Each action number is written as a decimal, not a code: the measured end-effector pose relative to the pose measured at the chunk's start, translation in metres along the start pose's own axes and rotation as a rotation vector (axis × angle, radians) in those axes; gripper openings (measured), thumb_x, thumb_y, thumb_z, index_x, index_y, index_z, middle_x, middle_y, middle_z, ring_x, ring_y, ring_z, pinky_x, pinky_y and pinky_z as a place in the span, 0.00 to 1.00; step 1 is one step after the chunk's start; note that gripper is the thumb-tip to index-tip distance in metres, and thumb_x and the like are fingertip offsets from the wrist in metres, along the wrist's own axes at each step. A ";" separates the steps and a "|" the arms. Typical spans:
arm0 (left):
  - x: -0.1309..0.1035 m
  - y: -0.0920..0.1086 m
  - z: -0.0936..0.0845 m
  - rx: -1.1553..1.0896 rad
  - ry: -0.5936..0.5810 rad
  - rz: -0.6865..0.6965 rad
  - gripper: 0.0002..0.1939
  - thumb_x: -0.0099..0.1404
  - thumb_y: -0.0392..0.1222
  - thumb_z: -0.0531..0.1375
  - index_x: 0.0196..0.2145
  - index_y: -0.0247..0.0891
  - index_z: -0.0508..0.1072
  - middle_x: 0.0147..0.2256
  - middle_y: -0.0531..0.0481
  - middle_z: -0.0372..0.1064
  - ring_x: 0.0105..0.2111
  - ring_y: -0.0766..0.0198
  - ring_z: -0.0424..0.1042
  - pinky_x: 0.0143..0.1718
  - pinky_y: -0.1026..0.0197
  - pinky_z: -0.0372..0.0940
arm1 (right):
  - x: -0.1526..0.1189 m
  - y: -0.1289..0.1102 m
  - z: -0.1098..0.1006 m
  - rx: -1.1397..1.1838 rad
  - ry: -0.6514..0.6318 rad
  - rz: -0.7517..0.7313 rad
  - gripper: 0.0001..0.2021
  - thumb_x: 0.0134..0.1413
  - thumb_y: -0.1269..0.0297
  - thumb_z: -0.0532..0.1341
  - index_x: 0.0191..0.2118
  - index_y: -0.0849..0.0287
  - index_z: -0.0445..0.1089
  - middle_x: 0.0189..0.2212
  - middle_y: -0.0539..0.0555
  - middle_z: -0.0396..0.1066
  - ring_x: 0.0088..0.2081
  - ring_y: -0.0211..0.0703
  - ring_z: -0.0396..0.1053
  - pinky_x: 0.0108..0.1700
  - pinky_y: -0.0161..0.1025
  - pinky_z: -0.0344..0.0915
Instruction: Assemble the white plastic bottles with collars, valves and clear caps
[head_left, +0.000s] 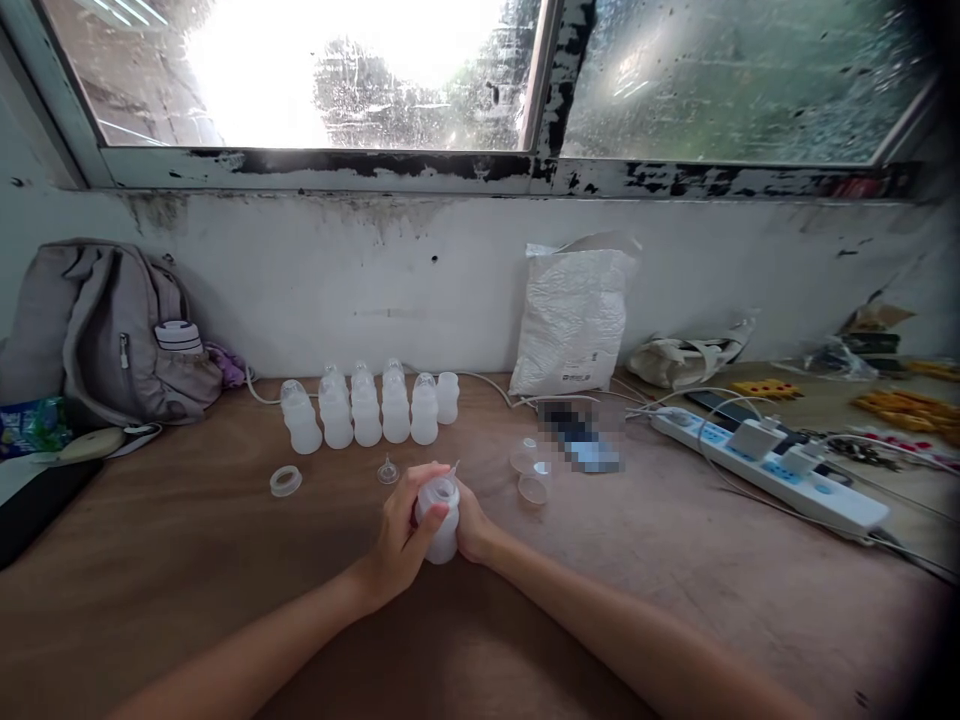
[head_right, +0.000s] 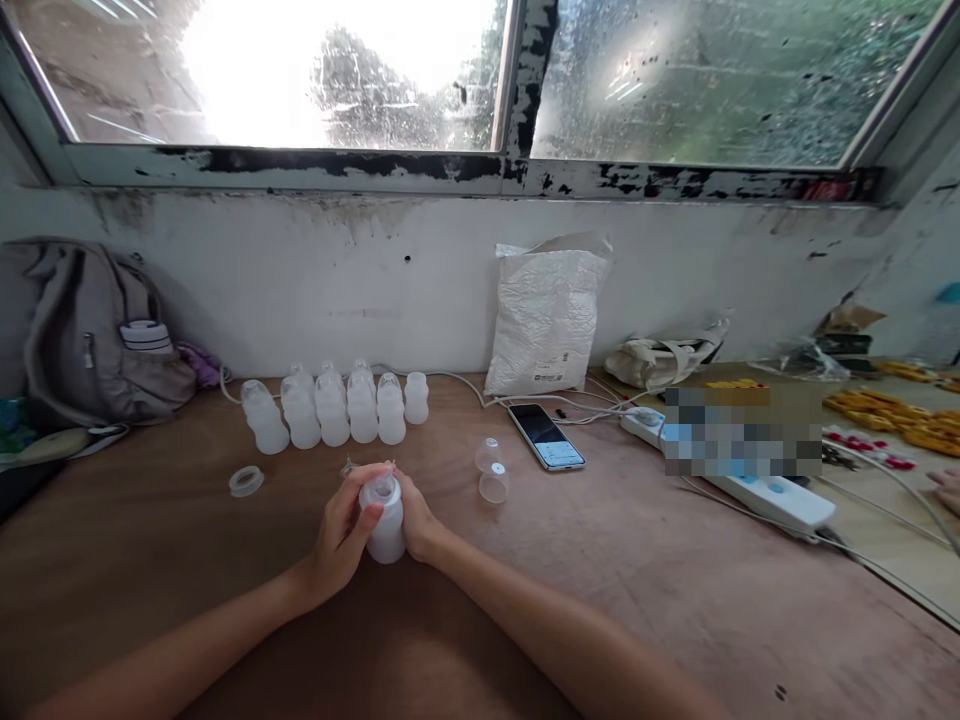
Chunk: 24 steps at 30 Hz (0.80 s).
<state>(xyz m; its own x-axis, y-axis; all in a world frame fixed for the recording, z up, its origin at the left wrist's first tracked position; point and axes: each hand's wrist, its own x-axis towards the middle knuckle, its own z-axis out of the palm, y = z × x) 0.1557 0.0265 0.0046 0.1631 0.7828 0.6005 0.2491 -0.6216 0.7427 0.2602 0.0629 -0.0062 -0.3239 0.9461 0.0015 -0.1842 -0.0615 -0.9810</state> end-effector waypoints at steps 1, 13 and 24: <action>-0.001 0.002 0.001 -0.022 0.008 -0.020 0.14 0.63 0.43 0.48 0.46 0.41 0.62 0.45 0.46 0.63 0.45 0.59 0.62 0.47 0.57 0.57 | 0.000 0.001 -0.001 0.112 -0.017 0.061 0.18 0.42 0.45 0.51 0.21 0.57 0.56 0.18 0.50 0.60 0.23 0.38 0.59 0.27 0.37 0.59; 0.003 -0.011 -0.012 0.015 -0.091 0.065 0.14 0.60 0.43 0.52 0.44 0.40 0.61 0.42 0.46 0.65 0.41 0.60 0.65 0.43 0.59 0.60 | 0.002 0.003 -0.004 0.361 -0.036 0.197 0.15 0.38 0.50 0.57 0.21 0.59 0.59 0.16 0.47 0.59 0.21 0.35 0.55 0.26 0.35 0.56; -0.004 -0.006 -0.008 -0.021 -0.115 0.061 0.17 0.62 0.39 0.49 0.49 0.39 0.57 0.49 0.42 0.60 0.49 0.58 0.60 0.49 0.55 0.56 | 0.003 0.009 -0.007 0.205 -0.031 0.123 0.17 0.42 0.49 0.54 0.19 0.59 0.60 0.17 0.49 0.60 0.22 0.38 0.58 0.27 0.37 0.57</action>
<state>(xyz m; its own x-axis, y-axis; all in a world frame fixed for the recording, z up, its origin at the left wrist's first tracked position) 0.1458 0.0270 0.0006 0.2857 0.7408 0.6080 0.2152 -0.6678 0.7126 0.2639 0.0671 -0.0164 -0.3832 0.9176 -0.1062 -0.3252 -0.2416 -0.9143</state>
